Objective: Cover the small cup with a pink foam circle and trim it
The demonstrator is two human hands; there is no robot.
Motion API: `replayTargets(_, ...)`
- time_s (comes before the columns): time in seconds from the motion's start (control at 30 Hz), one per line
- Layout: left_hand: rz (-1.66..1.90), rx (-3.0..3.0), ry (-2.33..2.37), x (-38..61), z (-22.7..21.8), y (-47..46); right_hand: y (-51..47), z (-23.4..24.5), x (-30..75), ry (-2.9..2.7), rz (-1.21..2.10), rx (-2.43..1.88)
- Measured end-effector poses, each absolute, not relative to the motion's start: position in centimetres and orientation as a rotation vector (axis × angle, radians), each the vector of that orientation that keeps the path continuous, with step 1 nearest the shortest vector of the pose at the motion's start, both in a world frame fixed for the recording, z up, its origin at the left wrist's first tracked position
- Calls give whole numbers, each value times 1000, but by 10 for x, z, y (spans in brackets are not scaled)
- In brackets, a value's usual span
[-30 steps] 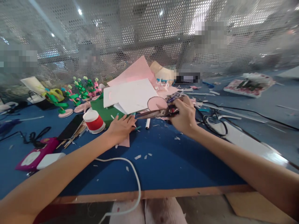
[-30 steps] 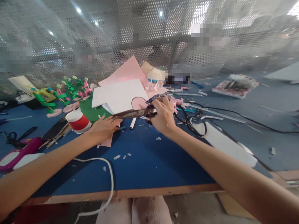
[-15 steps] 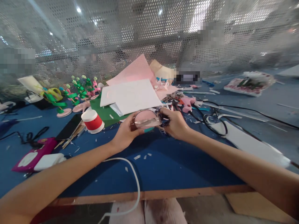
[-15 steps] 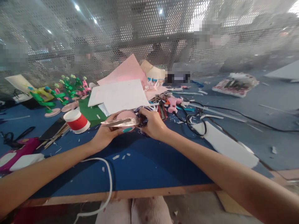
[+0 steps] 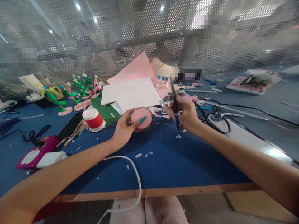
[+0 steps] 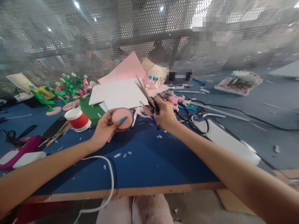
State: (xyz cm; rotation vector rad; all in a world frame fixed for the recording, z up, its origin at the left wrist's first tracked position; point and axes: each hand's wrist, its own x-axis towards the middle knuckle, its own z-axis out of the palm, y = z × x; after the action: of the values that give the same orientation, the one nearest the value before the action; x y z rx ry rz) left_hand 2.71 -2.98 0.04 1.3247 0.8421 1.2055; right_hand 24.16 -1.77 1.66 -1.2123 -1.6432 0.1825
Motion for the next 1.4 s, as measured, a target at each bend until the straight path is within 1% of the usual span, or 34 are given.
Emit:
replayTargets(0.1, 1320, 1280, 849, 24, 1, -27, -18, 23, 246, -1833, -56, -1287)
replayTargets(0.2, 1454, 1235, 817, 21, 0, -20, -18, 22, 246, -1958, -153, -1349)
replayTargets(0.43, 1397, 1077, 835, 20, -4, -3, -9, 12, 249, -2026, -267, -1370)
replayTargets(0.6, 1390, 1172, 806, 22, -6, -7, -2, 14, 261, -2109, -340, -1288)
replayTargets(0.83, 1353, 1134, 769, 23, -5, -8, 3, 12, 273, -2131, -558, -1340)
replayTargets(1.17, 1322, 1129, 828, 25, -1, -11, 2, 11, 271, -2072, -561, -1384)
replayTargets(1.4, 1331, 1141, 744, 23, -5, -9, -1, 13, 271, -2105, -700, -1397)
